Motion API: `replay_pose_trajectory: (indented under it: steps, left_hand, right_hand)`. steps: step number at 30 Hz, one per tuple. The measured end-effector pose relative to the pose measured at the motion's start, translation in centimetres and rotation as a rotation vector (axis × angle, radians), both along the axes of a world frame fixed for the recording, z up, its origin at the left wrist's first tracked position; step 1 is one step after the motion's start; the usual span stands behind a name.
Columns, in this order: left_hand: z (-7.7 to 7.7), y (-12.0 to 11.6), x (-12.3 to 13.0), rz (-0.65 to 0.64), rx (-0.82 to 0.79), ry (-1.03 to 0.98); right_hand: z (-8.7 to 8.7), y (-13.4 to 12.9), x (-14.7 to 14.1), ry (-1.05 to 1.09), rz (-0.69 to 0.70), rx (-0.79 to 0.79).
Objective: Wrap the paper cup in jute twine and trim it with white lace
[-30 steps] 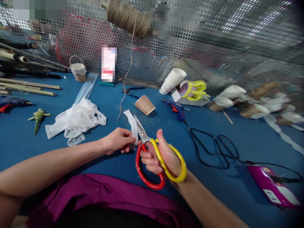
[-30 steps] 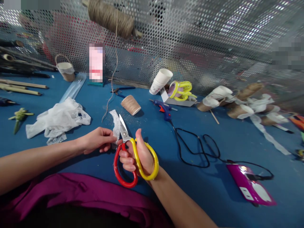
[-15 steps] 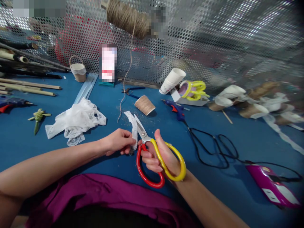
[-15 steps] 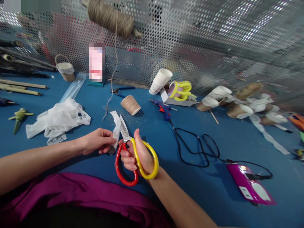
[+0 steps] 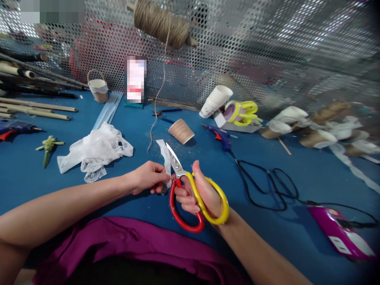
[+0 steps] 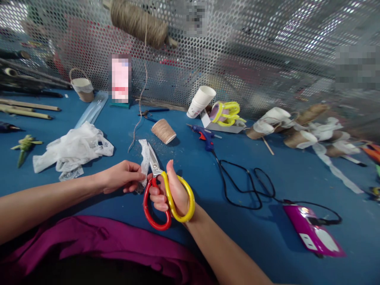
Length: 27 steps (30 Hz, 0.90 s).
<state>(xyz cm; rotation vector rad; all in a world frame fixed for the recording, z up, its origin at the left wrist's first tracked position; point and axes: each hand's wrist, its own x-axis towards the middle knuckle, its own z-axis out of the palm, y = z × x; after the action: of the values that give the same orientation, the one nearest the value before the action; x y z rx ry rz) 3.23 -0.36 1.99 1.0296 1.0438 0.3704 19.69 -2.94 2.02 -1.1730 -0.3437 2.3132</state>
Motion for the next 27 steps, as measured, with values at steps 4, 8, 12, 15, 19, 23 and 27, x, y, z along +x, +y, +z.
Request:
replay_pose_trajectory:
  steps: [4, 8, 12, 15, 19, 23, 27]
  left_hand:
    - [-0.1, 0.1, -0.1, -0.021, 0.010, 0.014]
    - [-0.1, 0.6, -0.4, -0.079, 0.033, 0.052]
    - [1.3, 1.5, -1.9, -0.377, 0.089, 0.133]
    - [3.2, 2.3, -3.3, -0.518, 0.183, 0.202]
    - [4.1, 4.6, -3.6, -0.413, 0.553, 0.491]
    - [2.2, 8.1, -2.1, -0.143, 0.910, 0.771]
    - [-0.3, 10.4, -0.9, -0.101, 0.946, 0.807]
  right_hand:
    - [-0.1, 0.0, 0.1, 0.025, 0.021, -0.003]
    - [-0.1, -0.1, 0.2, 0.005, 0.006, 0.005]
    - [-0.1, -0.2, 0.2, 0.005, 0.009, 0.016]
    - [-0.2, -0.2, 0.2, 0.015, 0.024, 0.024]
    - [-0.2, -0.2, 0.1, 0.015, 0.019, 0.014]
    - [-0.1, -0.2, 0.1, 0.013, 0.006, 0.016]
    - [-0.1, -0.2, 0.2, 0.012, 0.000, 0.004]
